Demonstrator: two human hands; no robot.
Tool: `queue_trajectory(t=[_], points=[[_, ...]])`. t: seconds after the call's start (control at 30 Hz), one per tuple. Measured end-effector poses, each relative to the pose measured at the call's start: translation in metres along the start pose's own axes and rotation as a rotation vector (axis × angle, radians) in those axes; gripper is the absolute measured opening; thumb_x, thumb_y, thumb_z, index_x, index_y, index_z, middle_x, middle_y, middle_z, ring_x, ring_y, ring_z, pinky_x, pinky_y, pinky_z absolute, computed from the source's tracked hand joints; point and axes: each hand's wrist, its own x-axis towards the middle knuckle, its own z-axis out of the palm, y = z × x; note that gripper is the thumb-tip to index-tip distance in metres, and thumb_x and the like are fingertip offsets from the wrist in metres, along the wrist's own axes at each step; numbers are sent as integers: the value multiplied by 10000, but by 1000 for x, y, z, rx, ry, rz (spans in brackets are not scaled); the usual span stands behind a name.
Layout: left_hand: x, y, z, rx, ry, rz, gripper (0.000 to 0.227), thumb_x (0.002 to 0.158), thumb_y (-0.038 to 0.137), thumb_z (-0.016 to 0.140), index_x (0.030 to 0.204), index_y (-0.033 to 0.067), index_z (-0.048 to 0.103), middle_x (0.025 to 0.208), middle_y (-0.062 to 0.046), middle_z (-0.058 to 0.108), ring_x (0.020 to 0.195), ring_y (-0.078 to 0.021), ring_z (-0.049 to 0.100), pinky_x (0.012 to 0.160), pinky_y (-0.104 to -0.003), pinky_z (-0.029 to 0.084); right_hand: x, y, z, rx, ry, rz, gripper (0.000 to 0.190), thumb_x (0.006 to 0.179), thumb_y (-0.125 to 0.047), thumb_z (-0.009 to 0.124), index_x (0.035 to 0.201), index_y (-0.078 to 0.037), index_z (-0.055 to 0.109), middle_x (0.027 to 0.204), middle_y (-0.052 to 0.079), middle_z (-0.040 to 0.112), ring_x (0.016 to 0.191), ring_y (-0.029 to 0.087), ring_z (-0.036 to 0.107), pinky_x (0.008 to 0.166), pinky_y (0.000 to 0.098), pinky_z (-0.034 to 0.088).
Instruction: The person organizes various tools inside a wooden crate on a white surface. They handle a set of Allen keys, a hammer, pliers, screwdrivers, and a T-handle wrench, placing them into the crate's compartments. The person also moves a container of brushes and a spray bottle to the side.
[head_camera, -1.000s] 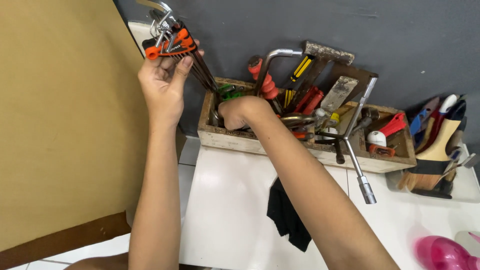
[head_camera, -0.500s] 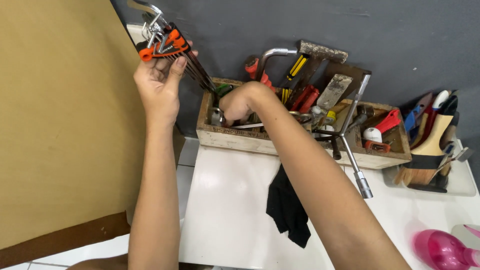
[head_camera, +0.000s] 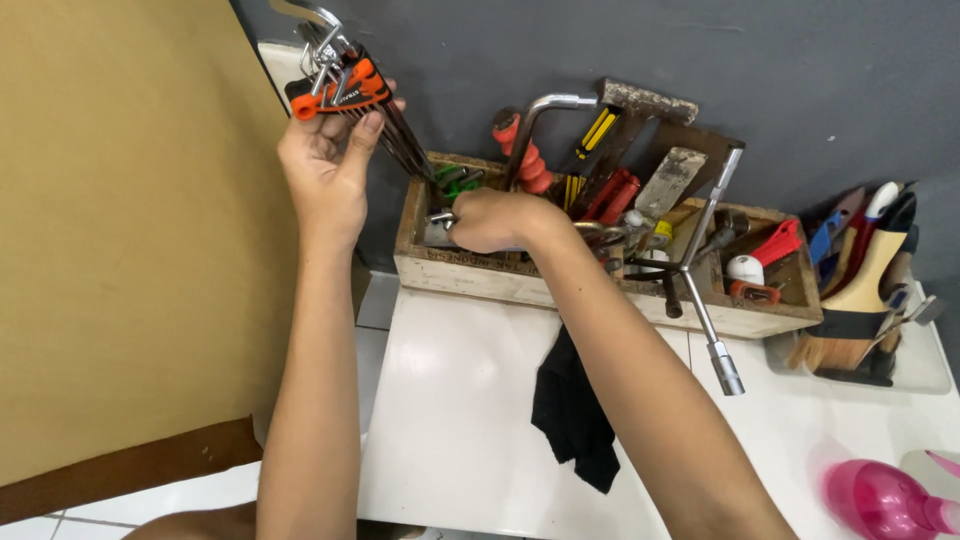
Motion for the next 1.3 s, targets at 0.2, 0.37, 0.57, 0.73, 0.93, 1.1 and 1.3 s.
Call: queue_trajectory(t=[0.2, 0.37, 0.57, 0.73, 0.93, 1.1, 1.3], points=[[-1, -4, -2, -30, -14, 2, 195, 1033, 80, 642, 1208, 19, 581, 1195, -186, 680, 1066, -295, 718, 1042, -387, 579, -4, 3, -5, -8, 48, -16, 342, 1023, -339, 472, 921, -25, 560, 936, 82, 541, 803, 240, 522, 693, 397, 411], [0, 0, 0, -1, 2, -9, 234, 1026, 125, 651, 1222, 22, 575, 1194, -181, 689, 1056, -282, 726, 1044, -369, 571, -1, 5, -4, -79, 72, -68, 267, 1027, -290, 545, 1100, -33, 555, 1128, 125, 554, 927, 293, 537, 777, 403, 443], [-1, 2, 0, 10, -31, -3, 210, 1026, 90, 646, 1209, 15, 576, 1184, -191, 690, 1061, -316, 732, 1030, -389, 590, -23, 0, -2, -127, 64, -67, 243, 1029, -237, 548, 1164, -37, 580, 1146, 160, 534, 854, 310, 564, 733, 416, 441], [-1, 10, 2, -14, -103, -5, 193, 1029, 94, 631, 1188, 3, 570, 1154, -208, 694, 1017, -322, 739, 1001, -397, 599, -33, 2, -3, -118, 88, -37, 369, 1026, -218, 527, 1362, -92, 609, 1305, 170, 527, 942, 339, 659, 819, 411, 501], [-9, -11, 3, -35, -235, -177, 332, 962, -14, 709, 1275, 55, 622, 1112, -137, 736, 1049, -167, 677, 925, -341, 578, -67, 2, -14, -52, 217, -246, 259, 971, -116, 603, 1151, 26, 722, 1005, 221, 728, 791, 330, 720, 710, 391, 558], [-20, -12, 12, -20, -422, -398, 368, 879, -43, 730, 1219, 88, 680, 1048, -89, 748, 962, -119, 668, 868, -319, 591, -64, 16, -15, 41, 188, -288, 283, 969, -110, 599, 1199, 2, 719, 1108, 223, 741, 840, 353, 713, 761, 426, 557], [-33, -13, -11, -12, -464, -527, 274, 805, -11, 822, 1026, 78, 688, 896, 0, 730, 866, -69, 647, 795, -239, 567, -45, 22, 3, -81, 244, -281, 246, 940, -134, 646, 1155, -70, 749, 1067, 198, 744, 908, 367, 734, 750, 423, 591]])
